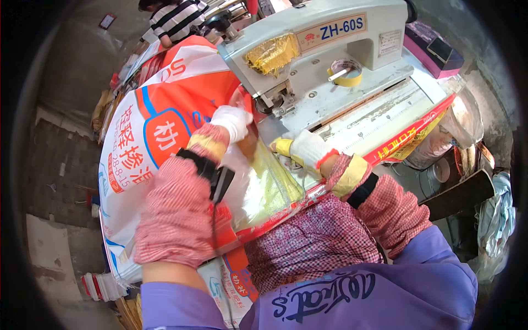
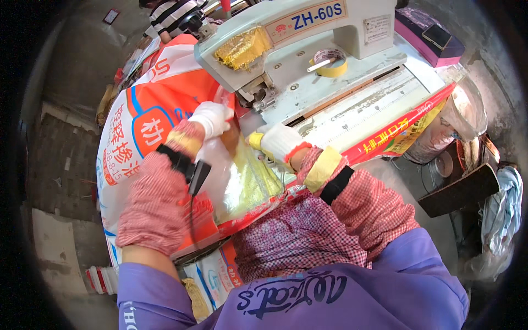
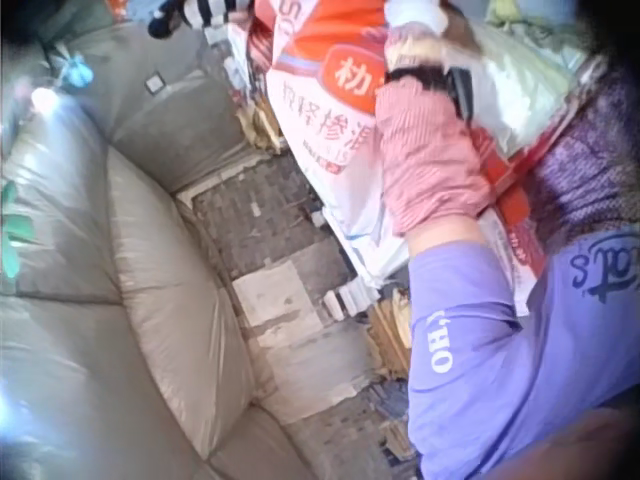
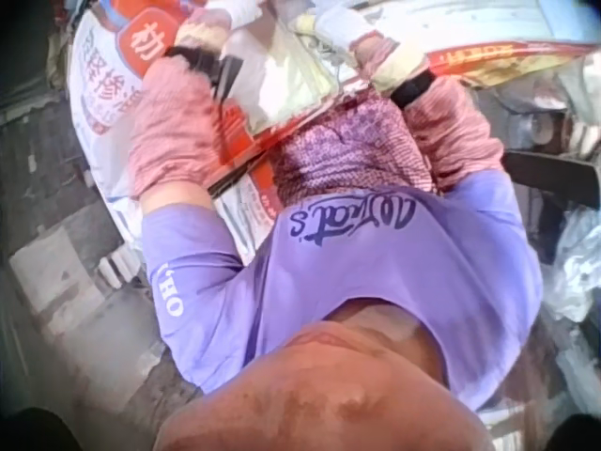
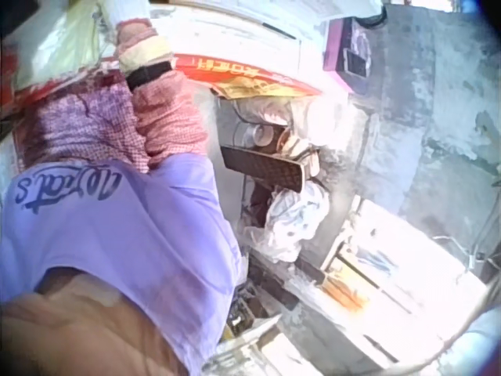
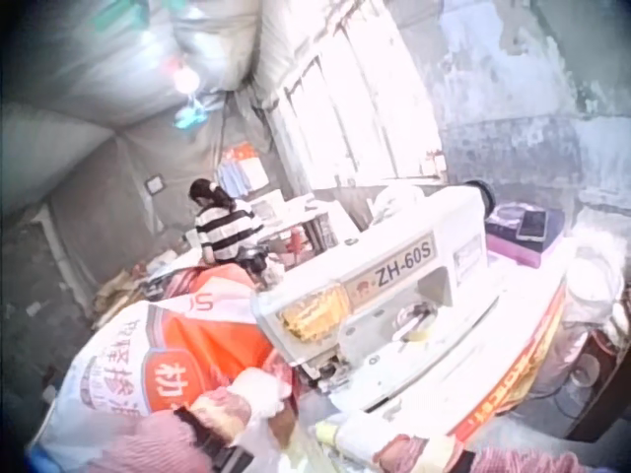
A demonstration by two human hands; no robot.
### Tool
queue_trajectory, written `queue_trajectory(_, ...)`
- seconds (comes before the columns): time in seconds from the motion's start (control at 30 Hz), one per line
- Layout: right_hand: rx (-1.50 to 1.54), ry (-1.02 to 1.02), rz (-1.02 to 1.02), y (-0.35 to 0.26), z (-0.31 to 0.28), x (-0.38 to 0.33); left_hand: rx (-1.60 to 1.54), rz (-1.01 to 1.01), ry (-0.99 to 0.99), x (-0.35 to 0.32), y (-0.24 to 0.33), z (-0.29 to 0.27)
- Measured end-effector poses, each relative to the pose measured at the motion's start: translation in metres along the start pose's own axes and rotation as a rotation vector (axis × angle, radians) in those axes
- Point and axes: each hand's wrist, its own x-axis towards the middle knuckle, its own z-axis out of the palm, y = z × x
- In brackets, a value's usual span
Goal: The recorder uses a sewing machine to seal the edges of large plastic bags.
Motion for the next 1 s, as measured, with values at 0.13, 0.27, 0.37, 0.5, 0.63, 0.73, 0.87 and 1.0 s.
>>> queue_trajectory(0.13, -0.568, 0.220, -0.457, -0.011, 0.016, -0.009, -0.080, 0.285, -0.026, -0.098, 0.022, -0.031)
queue_trajectory(0.27, -1.098, 0.388, -0.517, -0.030, 0.034, 0.016, -0.131, 0.332, 0.366, -0.213, 0.006, -0.082)
queue_trajectory(0.37, -1.101, 0.477, -0.843, -0.049, 0.046, 0.018, -0.493, -0.367, 0.932, -0.273, -0.005, -0.093)
queue_trajectory(0.5, -0.504, 0.320, -1.190, -0.083, 0.049, -0.021, -0.565, -0.469, 0.761, -0.316, -0.014, -0.024)
queue_trajectory(0.63, 0.226, 0.342, -0.975, -0.095, 0.022, -0.064, -0.156, -0.609, 0.607, -0.337, -0.054, 0.098)
queue_trajectory(0.73, 0.343, 0.414, -0.936, -0.092, 0.011, -0.058, -0.237, -0.915, 0.461, -0.348, -0.092, 0.132)
queue_trajectory(0.87, 0.147, 0.434, -0.705, -0.078, 0.016, -0.037, -0.010, -1.014, 0.577, -0.346, -0.140, 0.035)
queue_trajectory(1.0, 0.636, 0.249, -0.735, -0.068, 0.013, -0.029, 0.763, -1.104, 0.878, -0.377, -0.121, -0.076)
